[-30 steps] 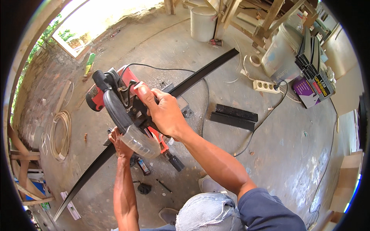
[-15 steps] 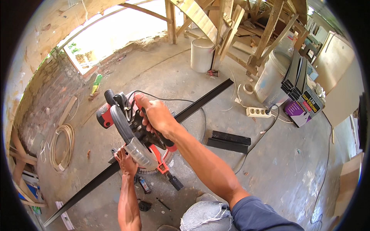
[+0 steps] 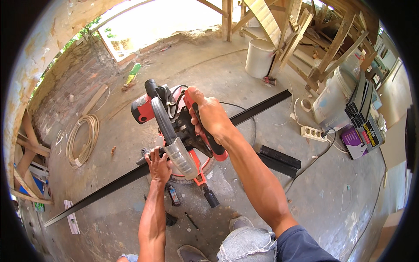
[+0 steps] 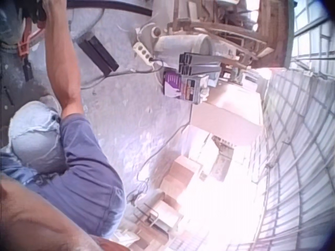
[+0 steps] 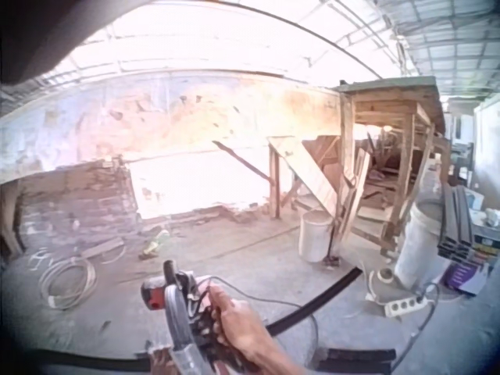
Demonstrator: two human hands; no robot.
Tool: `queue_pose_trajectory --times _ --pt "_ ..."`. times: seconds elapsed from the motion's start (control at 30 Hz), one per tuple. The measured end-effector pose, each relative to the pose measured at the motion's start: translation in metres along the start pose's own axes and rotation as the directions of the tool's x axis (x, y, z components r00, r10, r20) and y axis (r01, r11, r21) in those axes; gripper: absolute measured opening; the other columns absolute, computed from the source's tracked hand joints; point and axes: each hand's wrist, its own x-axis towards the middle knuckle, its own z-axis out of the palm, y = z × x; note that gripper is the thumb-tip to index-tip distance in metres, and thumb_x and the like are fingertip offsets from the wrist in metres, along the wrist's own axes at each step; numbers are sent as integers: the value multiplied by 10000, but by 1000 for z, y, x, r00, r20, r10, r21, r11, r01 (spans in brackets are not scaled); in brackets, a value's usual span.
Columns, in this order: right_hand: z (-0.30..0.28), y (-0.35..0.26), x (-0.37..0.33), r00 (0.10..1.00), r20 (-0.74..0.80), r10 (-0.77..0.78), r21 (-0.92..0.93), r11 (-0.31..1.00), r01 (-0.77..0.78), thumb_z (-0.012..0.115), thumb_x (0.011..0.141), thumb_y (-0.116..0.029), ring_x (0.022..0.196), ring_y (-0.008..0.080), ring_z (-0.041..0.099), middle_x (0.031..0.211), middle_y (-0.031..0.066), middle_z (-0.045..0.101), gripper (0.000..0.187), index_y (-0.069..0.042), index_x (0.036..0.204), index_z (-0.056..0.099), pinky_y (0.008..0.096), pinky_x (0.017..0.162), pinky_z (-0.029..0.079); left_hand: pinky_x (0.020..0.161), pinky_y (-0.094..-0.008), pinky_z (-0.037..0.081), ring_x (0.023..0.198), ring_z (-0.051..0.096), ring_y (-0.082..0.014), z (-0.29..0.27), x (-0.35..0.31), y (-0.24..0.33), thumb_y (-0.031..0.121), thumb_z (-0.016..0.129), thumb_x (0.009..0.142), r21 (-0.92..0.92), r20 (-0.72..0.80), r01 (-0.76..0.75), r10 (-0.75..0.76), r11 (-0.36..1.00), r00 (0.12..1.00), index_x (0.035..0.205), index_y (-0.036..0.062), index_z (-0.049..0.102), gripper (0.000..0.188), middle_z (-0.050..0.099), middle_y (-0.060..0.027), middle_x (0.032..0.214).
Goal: The person measures a black plastic strip with a tape measure, marks it with a pencil, and cuts it using a miter saw.
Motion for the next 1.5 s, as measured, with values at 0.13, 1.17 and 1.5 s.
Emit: queue_pose_trajectory --times 0.13,1.17,1.5 --pt "-2 2 -3 1000 -3 9 5 1000 -9 487 985 -688 463 159 532 612 55 551 707 -21 769 577 327 472 469 1146 -634 234 1367 369 -350 5 0 2 119 768 696 5 -52 -11 11 1000 999 1099 97 703 409 422 -138 1414" --pt "-4 32 0 996 -19 -88 -165 983 84 365 971 -753 957 488 674 892 342 682 909 94 832 664 515 865 497 1127 -592 243 1319 400 -306 25 -5 -18 339 755 762 76 -98 -112 119 991 988 1155 119 705 453 508 -120 1328" --pt "-4 41 -4 995 5 -103 -196 975 102 332 970 -758 1072 495 652 1023 370 678 955 130 1039 676 518 956 486 1090 -451 431 1212 575 -207 64 -13 -53 303 641 989 62 -101 -159 165 985 981 1409 119 493 482 652 -35 1248"
